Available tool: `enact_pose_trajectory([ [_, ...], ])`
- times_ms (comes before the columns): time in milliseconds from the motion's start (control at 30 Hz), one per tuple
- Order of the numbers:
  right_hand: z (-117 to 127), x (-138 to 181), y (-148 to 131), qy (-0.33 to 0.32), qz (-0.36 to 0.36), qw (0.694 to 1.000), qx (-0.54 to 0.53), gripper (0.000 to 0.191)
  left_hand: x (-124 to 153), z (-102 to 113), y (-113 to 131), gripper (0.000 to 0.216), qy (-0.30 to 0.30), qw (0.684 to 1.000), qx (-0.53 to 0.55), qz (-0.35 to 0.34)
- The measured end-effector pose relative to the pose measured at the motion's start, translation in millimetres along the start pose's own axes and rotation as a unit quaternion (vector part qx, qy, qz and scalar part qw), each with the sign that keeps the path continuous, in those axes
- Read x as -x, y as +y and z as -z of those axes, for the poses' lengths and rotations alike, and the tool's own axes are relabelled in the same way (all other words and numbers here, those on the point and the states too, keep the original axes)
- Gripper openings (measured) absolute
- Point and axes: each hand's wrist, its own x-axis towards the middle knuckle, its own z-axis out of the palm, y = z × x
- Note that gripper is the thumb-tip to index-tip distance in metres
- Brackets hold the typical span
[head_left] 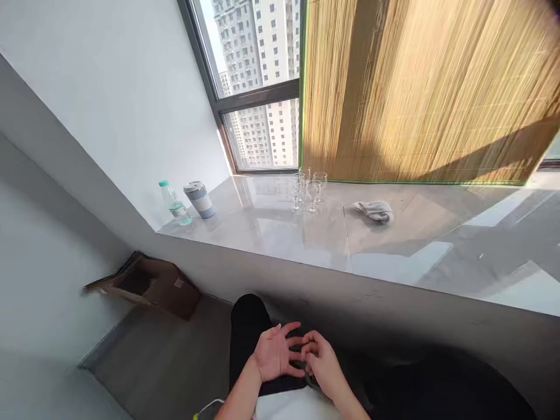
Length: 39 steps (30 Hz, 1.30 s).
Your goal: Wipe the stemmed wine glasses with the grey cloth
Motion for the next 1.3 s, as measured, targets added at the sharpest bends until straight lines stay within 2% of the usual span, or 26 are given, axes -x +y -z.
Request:
enact_pose_trajectory([
  [367,0,-3,2,-0.005,-0.008,1.0,-0.017,0.027,0,3,0,0.057,0.002,1.0,-0.017,0.004],
  [967,0,-2,-1,0.005,-0.021,1.0,-0.013,0.032,0,1,0,0.058,0.002,1.0,-0.015,0.003],
  [1300,5,-5,11,-0.012,-0.022,1.0,-0.014,0.032,1,3,-1,0.058,0.006,1.0,-0.028,0.007],
])
